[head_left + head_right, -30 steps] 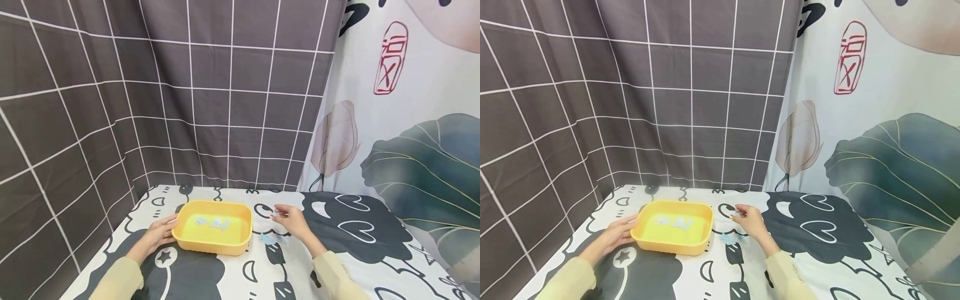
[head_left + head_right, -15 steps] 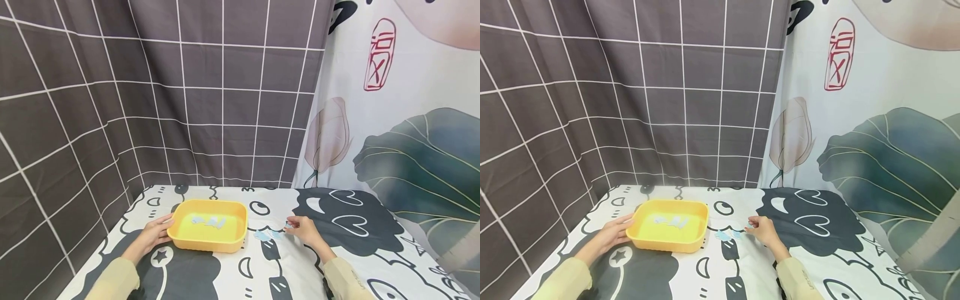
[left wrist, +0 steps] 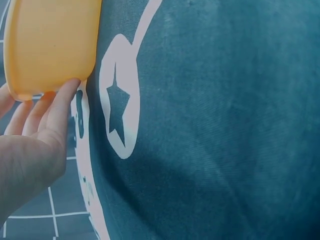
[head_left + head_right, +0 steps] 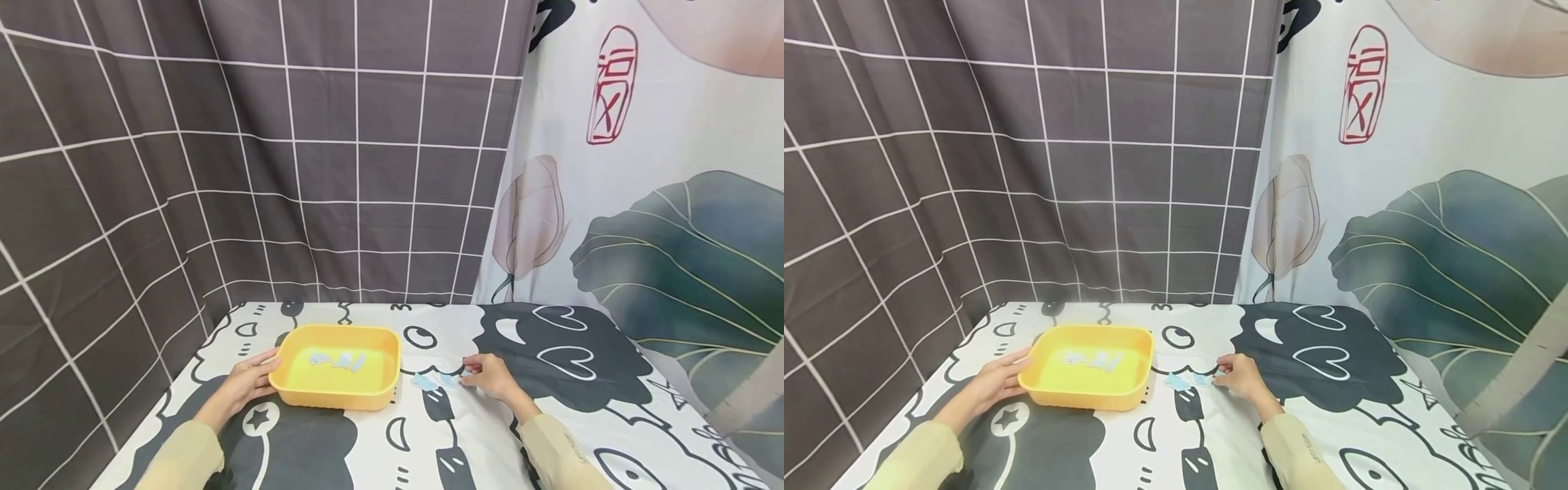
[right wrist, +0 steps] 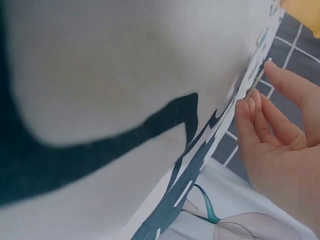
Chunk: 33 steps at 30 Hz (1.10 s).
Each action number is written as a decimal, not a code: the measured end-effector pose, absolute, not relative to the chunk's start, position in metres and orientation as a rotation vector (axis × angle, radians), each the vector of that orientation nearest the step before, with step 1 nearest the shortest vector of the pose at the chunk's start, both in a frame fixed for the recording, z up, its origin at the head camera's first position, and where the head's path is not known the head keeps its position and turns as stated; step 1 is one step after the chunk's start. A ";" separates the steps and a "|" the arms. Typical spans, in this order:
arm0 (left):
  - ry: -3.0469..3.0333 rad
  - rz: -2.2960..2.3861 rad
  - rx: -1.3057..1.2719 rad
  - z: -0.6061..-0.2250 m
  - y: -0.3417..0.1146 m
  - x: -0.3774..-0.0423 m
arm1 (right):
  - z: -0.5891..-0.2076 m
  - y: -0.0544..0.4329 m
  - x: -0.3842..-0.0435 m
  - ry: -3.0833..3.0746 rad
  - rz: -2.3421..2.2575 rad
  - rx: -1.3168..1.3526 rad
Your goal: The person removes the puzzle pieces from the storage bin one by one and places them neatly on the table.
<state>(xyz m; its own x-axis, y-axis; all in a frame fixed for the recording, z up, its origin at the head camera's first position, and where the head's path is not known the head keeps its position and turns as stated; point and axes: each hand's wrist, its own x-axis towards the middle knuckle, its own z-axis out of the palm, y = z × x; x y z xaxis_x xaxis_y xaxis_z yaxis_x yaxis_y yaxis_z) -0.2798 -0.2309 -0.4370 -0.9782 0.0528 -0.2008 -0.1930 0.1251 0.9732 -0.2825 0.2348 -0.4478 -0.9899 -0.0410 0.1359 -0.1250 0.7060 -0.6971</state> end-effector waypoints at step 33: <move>2.232 1.928 -0.120 -0.434 -0.232 -0.278 | -0.434 0.236 -0.283 -2.771 1.101 0.086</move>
<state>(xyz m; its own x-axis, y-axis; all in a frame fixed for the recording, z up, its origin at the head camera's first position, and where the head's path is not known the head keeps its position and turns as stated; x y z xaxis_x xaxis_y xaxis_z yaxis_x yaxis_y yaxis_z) -0.2784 -0.2323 -0.4339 -0.9787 0.0621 -0.1955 -0.1844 0.1511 0.9712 -0.2826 0.2357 -0.4339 -0.9858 0.0050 0.1677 -0.1114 0.7278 -0.6767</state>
